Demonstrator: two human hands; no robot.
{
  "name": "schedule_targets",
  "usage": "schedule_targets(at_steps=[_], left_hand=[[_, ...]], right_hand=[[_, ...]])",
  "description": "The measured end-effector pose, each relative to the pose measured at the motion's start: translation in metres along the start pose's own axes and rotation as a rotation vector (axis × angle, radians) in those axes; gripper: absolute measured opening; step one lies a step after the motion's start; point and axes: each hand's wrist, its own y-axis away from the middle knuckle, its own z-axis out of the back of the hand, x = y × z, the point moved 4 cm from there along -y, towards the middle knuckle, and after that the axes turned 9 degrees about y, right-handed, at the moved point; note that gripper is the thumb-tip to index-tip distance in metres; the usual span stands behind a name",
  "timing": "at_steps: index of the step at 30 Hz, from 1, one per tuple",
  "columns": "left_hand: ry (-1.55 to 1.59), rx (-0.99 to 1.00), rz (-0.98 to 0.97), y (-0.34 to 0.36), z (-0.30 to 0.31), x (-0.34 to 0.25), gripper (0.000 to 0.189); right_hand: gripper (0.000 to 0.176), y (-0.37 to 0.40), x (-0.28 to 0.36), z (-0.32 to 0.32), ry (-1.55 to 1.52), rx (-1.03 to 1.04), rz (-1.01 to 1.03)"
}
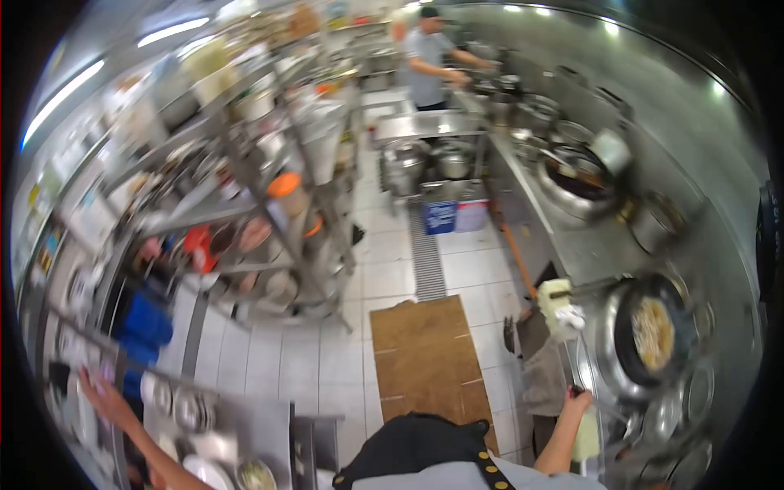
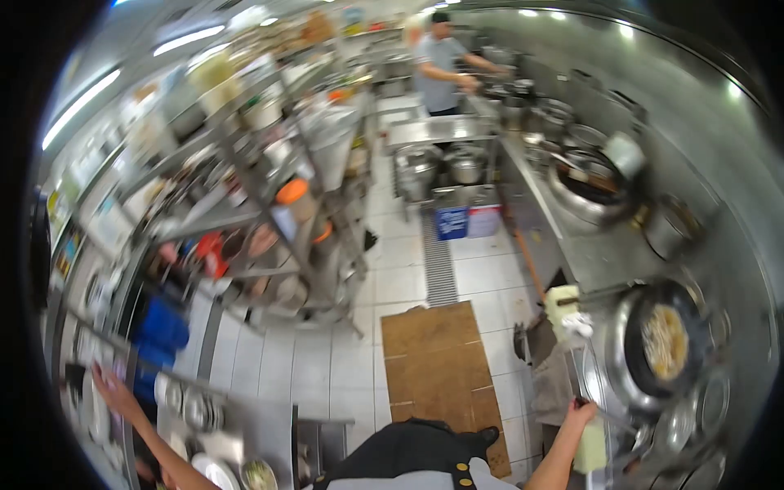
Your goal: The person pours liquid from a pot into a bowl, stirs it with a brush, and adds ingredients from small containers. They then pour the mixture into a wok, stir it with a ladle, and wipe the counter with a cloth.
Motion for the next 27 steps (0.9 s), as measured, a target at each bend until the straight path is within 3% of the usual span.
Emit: schedule_targets(at_steps=[1, 3, 4, 7, 8, 12, 15, 16, 18, 20, 22, 25, 26, 27], left_hand=[[0.075, 0.044, 0.071, 0.013, -0.012, -0.032, 0.035], [0.137, 0.046, -0.053, 0.055, -0.063, -0.045, 0.033], [0.285, 0.091, -0.022, 0.072, -0.082, -0.08, 0.034], [0.453, 0.316, -0.046, 0.163, -0.141, -0.161, 0.041], [0.654, 0.497, 0.187, 0.195, -0.159, -0.19, 0.046], [0.768, 0.987, 0.255, 0.361, -0.213, -0.288, 0.067], [0.788, 1.398, 0.394, 0.487, -0.223, -0.345, 0.068], [0.787, 1.546, 0.445, 0.531, -0.224, -0.352, 0.069], [0.636, 1.804, 0.261, 0.603, -0.212, -0.353, 0.071], [0.379, 2.074, 0.206, 0.652, -0.196, -0.335, 0.071], [0.265, 2.259, 0.27, 0.69, -0.194, -0.315, 0.065], [0.195, 2.274, 0.254, 0.677, -0.181, -0.333, 0.059], [0.298, 2.19, 0.064, 0.677, -0.184, -0.343, 0.047], [0.28, 2.193, 0.05, 0.667, -0.18, -0.363, 0.04]], right_hand=[[0.029, 0.006, 0.005, 0.01, -0.053, -0.04, 0.013], [0.02, 0.01, 0.006, 0.01, -0.179, 0.038, -0.007], [0.02, 0.012, 0.007, 0.013, -0.198, 0.024, -0.004], [0.018, 0.018, 0.015, 0.022, -0.244, 0.063, 0.029], [0.018, 0.023, 0.017, 0.024, -0.234, 0.092, 0.031], [0.021, 0.043, 0.021, 0.033, -0.198, 0.099, 0.015], [0.025, 0.054, 0.019, 0.037, -0.198, 0.127, -0.019], [0.026, 0.055, 0.019, 0.041, -0.183, 0.15, -0.04], [0.027, 0.064, 0.023, 0.046, -0.174, 0.164, -0.073], [0.024, 0.081, 0.03, 0.047, -0.185, 0.192, -0.122], [0.023, 0.08, 0.032, 0.053, -0.198, 0.212, -0.125], [0.021, 0.085, 0.04, 0.062, -0.202, 0.234, -0.144], [0.021, 0.086, 0.043, 0.06, -0.2, 0.245, -0.163], [0.021, 0.088, 0.049, 0.057, -0.2, 0.244, -0.162]])
